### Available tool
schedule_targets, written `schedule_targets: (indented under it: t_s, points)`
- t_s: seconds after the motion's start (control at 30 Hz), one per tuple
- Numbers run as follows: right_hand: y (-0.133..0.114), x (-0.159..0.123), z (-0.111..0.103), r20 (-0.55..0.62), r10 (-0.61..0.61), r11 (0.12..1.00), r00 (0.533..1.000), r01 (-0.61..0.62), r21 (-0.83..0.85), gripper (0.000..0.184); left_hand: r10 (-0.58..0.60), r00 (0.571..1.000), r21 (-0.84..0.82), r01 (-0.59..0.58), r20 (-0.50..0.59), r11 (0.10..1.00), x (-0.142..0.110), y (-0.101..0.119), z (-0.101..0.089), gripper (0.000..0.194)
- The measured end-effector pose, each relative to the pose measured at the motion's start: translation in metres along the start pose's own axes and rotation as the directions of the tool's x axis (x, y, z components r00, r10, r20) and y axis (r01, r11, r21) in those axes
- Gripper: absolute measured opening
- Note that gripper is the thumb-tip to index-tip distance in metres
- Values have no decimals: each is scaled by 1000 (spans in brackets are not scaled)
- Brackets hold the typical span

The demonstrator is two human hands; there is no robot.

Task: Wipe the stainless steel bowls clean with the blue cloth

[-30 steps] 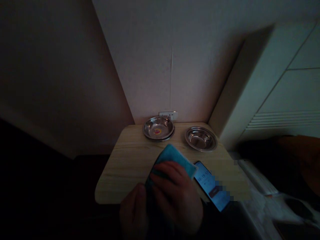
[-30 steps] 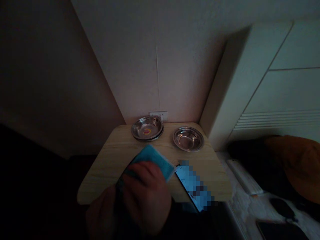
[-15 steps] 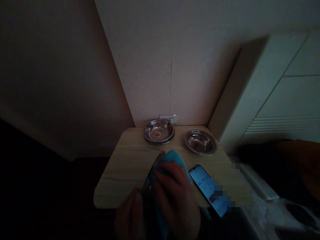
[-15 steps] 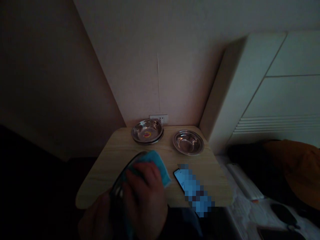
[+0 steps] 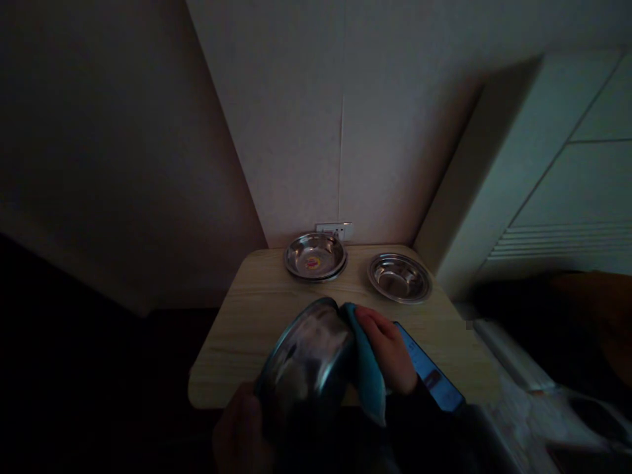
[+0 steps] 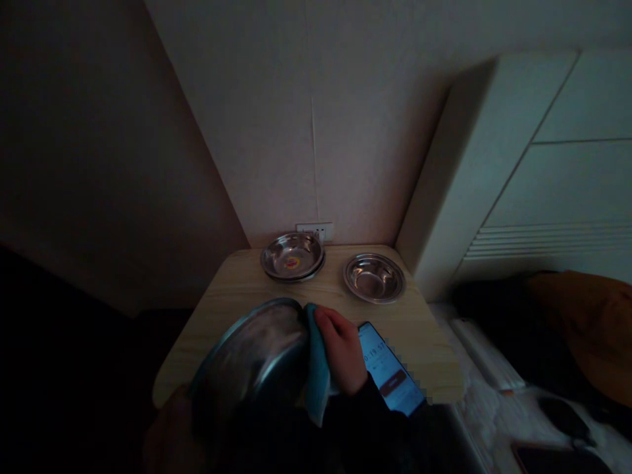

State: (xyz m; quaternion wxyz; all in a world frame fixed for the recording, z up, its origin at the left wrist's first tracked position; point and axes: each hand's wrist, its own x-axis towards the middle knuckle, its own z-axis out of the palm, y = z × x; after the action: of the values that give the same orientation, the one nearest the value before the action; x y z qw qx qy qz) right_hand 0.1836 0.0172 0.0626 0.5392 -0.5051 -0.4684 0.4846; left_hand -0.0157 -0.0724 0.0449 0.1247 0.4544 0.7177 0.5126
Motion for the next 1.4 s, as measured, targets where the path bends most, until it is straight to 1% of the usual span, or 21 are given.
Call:
schedule_targets:
  t_s: [0.03, 0.1, 0.17, 0.23, 0.3, 0.37, 0.4, 0.43, 0.47, 0.6, 0.67, 0.73, 0.77, 0.8, 0.9, 0.97, 1.07, 1.13, 1.2, 1.3, 1.4]
  points:
    - [-1, -2, 0, 9, 7, 1000, 1000, -7, 8, 41, -5, 999, -12, 6, 50, 1000, 1, -2, -1, 55]
    - [-4, -7, 0, 24, 12, 1000, 1000, -13, 20, 41, -23, 993, -60, 30, 112, 998, 2, -2, -1, 57]
    - [-8, -11, 1, 24, -6, 1000, 1000, 6, 21, 39, -80, 989, -136, 97, 126, 986, 2, 2, 0, 57]
    - [-10, -13, 1, 18, -45, 999, 999, 44, 14, 37, -154, 973, -247, 194, 173, 949, 0, 9, 1, 54]
    - [-10, -15, 2, 21, -83, 996, 996, 83, 13, 35, -210, 947, -341, 286, 244, 896, -3, 15, 4, 51]
    - [-9, -16, 2, 21, -106, 994, 994, 106, 9, 33, -240, 938, -396, 326, 252, 858, -7, 16, 8, 50]
    - [-9, -16, 3, 15, -115, 993, 993, 115, 3, 32, -255, 928, -436, 355, 271, 827, -9, 15, 9, 48]
    - [-8, -17, 3, 7, -121, 993, 993, 121, -7, 32, -266, 927, -464, 364, 264, 808, -11, 13, 10, 48]
    - [-8, -17, 3, -2, -127, 992, 992, 127, -20, 32, -268, 917, -463, 383, 296, 799, -12, 10, 11, 46]
    - [-10, -17, 1, 1, -182, 980, 983, 182, -75, 30, -277, 882, -335, 411, 382, 848, -12, -2, 8, 45]
    - [-11, -17, 1, 9, -224, 969, 975, 224, -106, 27, -290, 843, -331, 461, 453, 823, -11, -3, 7, 46]
    - [-11, -18, 1, 14, -296, 944, 955, 295, -146, 24, -293, 804, -331, 504, 517, 798, -10, -2, 7, 49]
    - [-11, -20, 2, 22, -345, 924, 938, 343, -169, 22, -290, 799, -325, 505, 527, 800, -10, 0, 8, 49]
    - [-12, -22, 4, 38, -395, 898, 918, 395, -194, 21, -280, 809, -317, 485, 516, 815, -9, 2, 10, 48]
    - [-13, -30, 9, 104, -511, 811, 853, 519, -270, 20, -219, 884, -274, 349, 412, 896, -8, 12, 15, 42]
    - [-14, -36, 13, 144, -555, 761, 819, 570, -309, 20, -182, 915, -226, 275, 359, 935, -7, 20, 19, 39]
    - [-15, -42, 15, 167, -607, 706, 777, 624, -336, 22, -124, 915, -181, 206, 383, 962, -7, 31, 21, 38]
    - [-15, -44, 16, 167, -623, 691, 764, 638, -339, 22, -91, 918, -168, 167, 386, 972, -7, 36, 19, 39]
    - [-14, -44, 16, 151, -613, 705, 775, 624, -337, 22, -78, 917, -147, 147, 392, 978, -7, 38, 16, 39]
    - [-9, -43, 15, 88, -554, 767, 828, 548, -334, 20, -77, 926, -106, 124, 370, 987, -7, 42, 10, 38]
    - [-4, -45, 16, 1, -483, 823, 876, 455, -339, 18, -15, 941, -88, 48, 337, 995, -7, 49, 8, 37]
